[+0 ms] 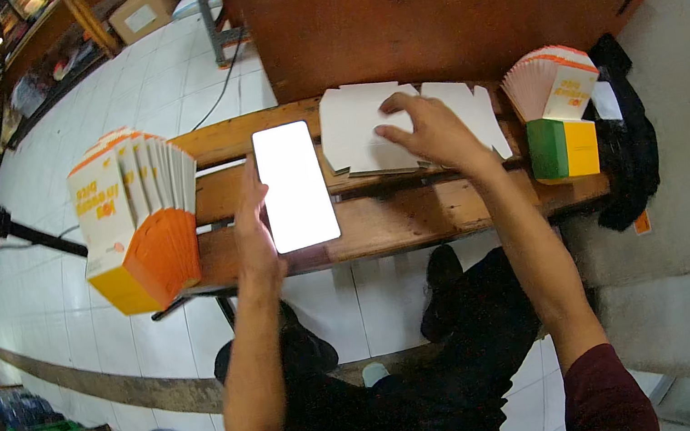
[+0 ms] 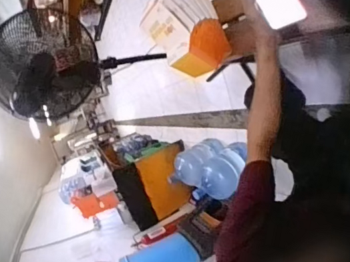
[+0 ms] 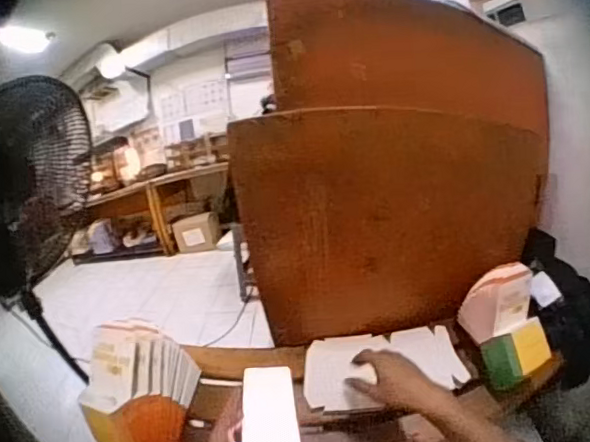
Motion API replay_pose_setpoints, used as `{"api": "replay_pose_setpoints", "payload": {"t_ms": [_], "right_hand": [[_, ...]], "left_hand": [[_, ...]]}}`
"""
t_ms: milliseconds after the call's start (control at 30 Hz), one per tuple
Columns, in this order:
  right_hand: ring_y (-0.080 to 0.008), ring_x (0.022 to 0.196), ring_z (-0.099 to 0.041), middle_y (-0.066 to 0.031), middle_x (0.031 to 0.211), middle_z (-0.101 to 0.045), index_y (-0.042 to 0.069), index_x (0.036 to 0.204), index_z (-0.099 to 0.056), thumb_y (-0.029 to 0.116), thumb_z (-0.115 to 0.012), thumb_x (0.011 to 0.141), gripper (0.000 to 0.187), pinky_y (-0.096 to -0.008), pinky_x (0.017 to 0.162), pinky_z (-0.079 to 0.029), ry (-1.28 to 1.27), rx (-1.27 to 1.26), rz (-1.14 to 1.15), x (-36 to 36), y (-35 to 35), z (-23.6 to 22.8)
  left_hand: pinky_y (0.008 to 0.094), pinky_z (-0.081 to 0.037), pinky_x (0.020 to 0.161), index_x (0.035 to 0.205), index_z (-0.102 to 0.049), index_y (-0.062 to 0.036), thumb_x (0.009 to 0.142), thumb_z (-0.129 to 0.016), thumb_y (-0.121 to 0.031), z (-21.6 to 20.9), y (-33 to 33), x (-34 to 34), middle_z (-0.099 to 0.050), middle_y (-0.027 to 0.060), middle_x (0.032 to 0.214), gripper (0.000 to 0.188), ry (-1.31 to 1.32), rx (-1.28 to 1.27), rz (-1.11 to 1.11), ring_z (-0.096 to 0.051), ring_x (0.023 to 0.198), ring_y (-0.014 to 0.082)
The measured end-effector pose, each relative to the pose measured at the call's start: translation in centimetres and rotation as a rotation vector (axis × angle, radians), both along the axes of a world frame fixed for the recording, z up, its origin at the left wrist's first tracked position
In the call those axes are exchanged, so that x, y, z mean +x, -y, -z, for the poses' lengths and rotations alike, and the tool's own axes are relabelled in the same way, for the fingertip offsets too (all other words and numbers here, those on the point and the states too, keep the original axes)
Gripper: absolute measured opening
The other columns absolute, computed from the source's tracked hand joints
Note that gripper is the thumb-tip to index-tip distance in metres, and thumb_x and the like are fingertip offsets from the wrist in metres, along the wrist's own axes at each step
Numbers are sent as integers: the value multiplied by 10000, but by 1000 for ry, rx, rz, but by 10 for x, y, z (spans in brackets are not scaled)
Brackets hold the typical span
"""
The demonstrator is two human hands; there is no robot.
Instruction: The person assembles small paper boxes by folding flat printed sheets and tucking flaps to form rectangular containers. They handle each box individually, folding edges and securing tabs, then place completed units into a stack on the right side of the table.
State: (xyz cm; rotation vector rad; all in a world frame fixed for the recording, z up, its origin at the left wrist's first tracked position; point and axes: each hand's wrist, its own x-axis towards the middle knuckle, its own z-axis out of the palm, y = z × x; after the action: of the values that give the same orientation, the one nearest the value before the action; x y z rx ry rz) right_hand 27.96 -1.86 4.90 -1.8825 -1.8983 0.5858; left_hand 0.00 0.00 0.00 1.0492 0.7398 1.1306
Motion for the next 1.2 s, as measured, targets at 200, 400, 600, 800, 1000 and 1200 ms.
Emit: {"api": "replay_pose_setpoints", "payload": {"t_ms": [200,400,600,800,1000,1200], "right_hand": [[-382,1421,-318,-235,1525,-342,57,1414,-467,591,-800,666,978,-464,1141,-327,442,13,-84,19,-21,74],[-397,1399,-347,-246,1523,-338,49,1402,-476,498,-859,615,984,-441,1142,-334,386,9,-188,32,-22,67],[-368,1126,-610,-186,1253,-632,46,1198,-655,288,-862,674,613,-416,990,-470,155,-35,-195,31,-16,42],[-344,895,-687,-195,978,-707,28,1051,-710,159,-767,788,299,-415,824,-516,105,139,-123,26,-12,39],[-285,731,-686,-165,827,-704,10,878,-702,138,-751,820,149,-368,680,-522,104,405,-8,11,15,6],[-332,715,-649,-130,781,-683,60,827,-683,237,-762,798,196,-432,760,-523,-47,328,-102,-11,61,-20]], "left_hand": [[361,-250,1156,1517,-248,32,940,-517,-322,34,-51,-25,-339,197,1541,728,-290,-62,2,-342,1415,290],[334,-308,1117,1473,-328,66,943,-539,-385,41,-53,-37,-436,233,1466,727,-539,25,-64,-419,1362,278],[366,-431,1016,1299,-536,113,918,-591,-389,29,-51,-41,-597,288,1269,632,-834,17,-161,-585,1191,325],[385,-486,953,1267,-585,56,923,-617,-310,6,-21,-39,-610,256,1264,503,-875,108,-187,-607,1154,320],[418,-457,1007,1237,-614,-19,875,-690,-193,1,27,15,-607,172,1271,409,-730,468,-275,-565,1196,312],[390,-451,1009,1157,-661,-58,798,-725,-73,-13,45,44,-650,140,1181,366,-628,781,-214,-594,1149,300]]}}
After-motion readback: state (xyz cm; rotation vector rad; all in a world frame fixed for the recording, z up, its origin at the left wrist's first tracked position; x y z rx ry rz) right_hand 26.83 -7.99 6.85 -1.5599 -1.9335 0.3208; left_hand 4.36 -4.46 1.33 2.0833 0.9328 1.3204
